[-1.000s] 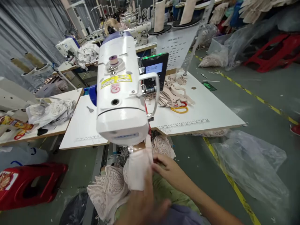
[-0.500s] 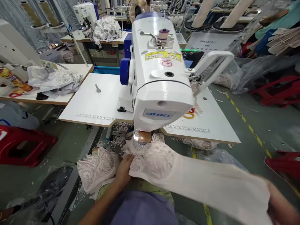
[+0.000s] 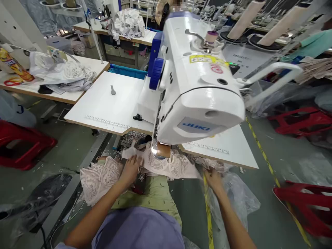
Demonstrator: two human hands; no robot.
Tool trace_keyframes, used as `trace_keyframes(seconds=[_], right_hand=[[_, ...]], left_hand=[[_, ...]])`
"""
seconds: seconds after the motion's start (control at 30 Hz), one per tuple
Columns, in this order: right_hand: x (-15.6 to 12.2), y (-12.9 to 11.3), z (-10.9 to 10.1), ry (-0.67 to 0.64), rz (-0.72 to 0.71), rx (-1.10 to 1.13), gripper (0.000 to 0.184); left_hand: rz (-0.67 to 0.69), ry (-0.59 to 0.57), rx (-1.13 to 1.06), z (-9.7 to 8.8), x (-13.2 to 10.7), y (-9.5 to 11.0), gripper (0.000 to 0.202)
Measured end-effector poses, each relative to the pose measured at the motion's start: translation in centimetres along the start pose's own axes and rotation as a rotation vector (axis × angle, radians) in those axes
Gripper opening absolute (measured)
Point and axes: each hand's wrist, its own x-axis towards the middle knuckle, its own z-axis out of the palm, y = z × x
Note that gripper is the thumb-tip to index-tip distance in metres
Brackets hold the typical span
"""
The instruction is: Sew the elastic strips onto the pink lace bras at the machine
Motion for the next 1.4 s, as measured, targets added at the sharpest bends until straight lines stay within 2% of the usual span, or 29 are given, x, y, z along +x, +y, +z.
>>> trace_keyframes(seconds=[0.07,0.17,0.27,0.33,0.37,0.43,0.5,0.57,0.6,0.63,0.67,0.7,0.77,0.8,0.83,0.87,0.9,0.93,0.97,1.0,1.03,1.07,1.1,1.13,1.17,1.2,1.23,1.3,1.4], right_hand=[[-1.9,-1.1,2.6,-0.05,-0.037,0.024,0.05],[-5.6,-4.9,5.1,-0.222,-0.147,0.141,0.049],[-9.0,-10.6,6.5,-0.597,-0.313,0.266,0.036],[-10.8,-14.4,7.6,-0.849,-0.478,0.285,0.032],[-11.5,-16.0,8.3,-0.938,-0.567,0.281,0.032],[-12.7,-18.8,9.7,-0.999,-0.713,0.271,0.032],[-13.6,-20.8,10.7,-0.995,-0.822,0.257,0.044],[-13.9,-21.9,10.8,-1.038,-0.936,0.208,0.061],[-13.8,-22.1,10.3,-1.086,-0.99,0.167,0.058],[-13.5,-22.2,9.4,-1.137,-1.038,0.135,0.046],[-13.1,-22.2,8.1,-1.176,-1.069,0.129,0.033],[-12.5,-22.1,6.3,-1.197,-1.082,0.154,0.029],[-11.3,-21.9,2.1,-1.189,-1.045,0.3,0.031],[-10.8,-21.8,-0.2,-1.172,-0.999,0.393,0.031],[-10.4,-21.6,-2.5,-1.152,-0.935,0.473,0.031],[-9.9,-21.4,-4.5,-1.139,-0.859,0.519,0.031],[-9.4,-21.0,-6.3,-1.148,-0.795,0.534,0.031],[-8.8,-20.5,-7.7,-1.191,-0.759,0.517,0.03],[-7.9,-19.9,-8.8,-1.248,-0.754,0.466,0.03],[-6.6,-19.1,-9.4,-1.276,-0.757,0.386,0.029],[-4.9,-18.2,-9.7,-1.23,-0.737,0.283,0.028],[-2.8,-17.3,-9.8,-1.099,-0.695,0.171,0.026],[-0.2,-16.6,-9.6,-0.847,-0.575,0.058,0.02],[2.7,-16.0,-9.3,-0.492,-0.372,-0.046,0.017],[5.8,-15.7,-9.0,-0.32,-0.275,-0.085,0.021],[8.9,-15.6,-8.5,-0.214,-0.22,-0.1,0.028],[11.9,-15.8,-8.1,-0.133,-0.174,-0.11,0.034],[17.0,-16.6,-6.9,-0.042,-0.14,-0.104,0.034],[21.8,-18.6,-4.8,-0.02,-0.16,-0.055,0.026]], left_hand=[[-0.154,-0.003,0.054,-0.9,-3.0,-2.3,0.041],[-0.509,0.055,0.195,-5.2,-7.6,-6.8,0.04],[-0.804,0.031,0.295,-9.4,-11.3,-10.0,0.045],[-0.88,-0.042,0.287,-10.9,-12.9,-10.5,0.038],[-0.89,-0.068,0.272,-11.2,-13.5,-10.1,0.036],[-0.881,-0.082,0.238,-11.2,-14.0,-7.9,0.035],[-0.826,-0.076,0.175,-11.0,-13.8,-4.3,0.038],[-0.677,-0.117,0.035,-11.0,-12.9,-0.1,0.043],[-0.584,-0.148,-0.045,-11.1,-12.2,1.8,0.045],[-0.479,-0.183,-0.151,-11.2,-11.3,3.3,0.047],[-0.403,-0.167,-0.338,-11.1,-10.2,4.5,0.046],[-0.363,-0.108,-0.468,-10.9,-8.7,5.3,0.043],[-0.34,-0.03,-0.707,-9.5,-5.3,6.3,0.033],[-0.343,-0.086,-0.83,-8.4,-3.4,6.9,0.034],[-0.347,-0.209,-0.957,-7.1,-1.8,7.6,0.037],[-0.347,-0.424,-1.077,-5.9,-0.4,8.4,0.04],[-0.328,-0.54,-1.12,-4.8,0.7,9.2,0.045],[-0.315,-0.607,-1.146,-3.9,1.4,10.0,0.047],[-0.308,-0.614,-1.166,-3.4,1.9,10.7,0.046],[-0.309,-0.56,-1.179,-3.1,2.2,11.2,0.044],[-0.318,-0.501,-1.194,-3.2,2.3,11.6,0.04],[-0.326,-0.452,-1.198,-3.3,2.3,12.0,0.038],[-0.327,-0.426,-1.187,-3.5,2.2,12.2,0.038],[-0.316,-0.427,-1.156,-3.7,2.0,12.4,0.041],[-0.299,-0.45,-1.108,-3.8,1.6,12.6,0.043],[-0.283,-0.473,-1.058,-3.7,1.3,12.8,0.047],[-0.27,-0.478,-1.012,-3.6,0.8,13.0,0.049],[-0.257,-0.446,-0.952,-3.0,-0.1,13.2,0.051],[-0.247,-0.385,-0.91,-2.3,-1.0,13.2,0.053]])
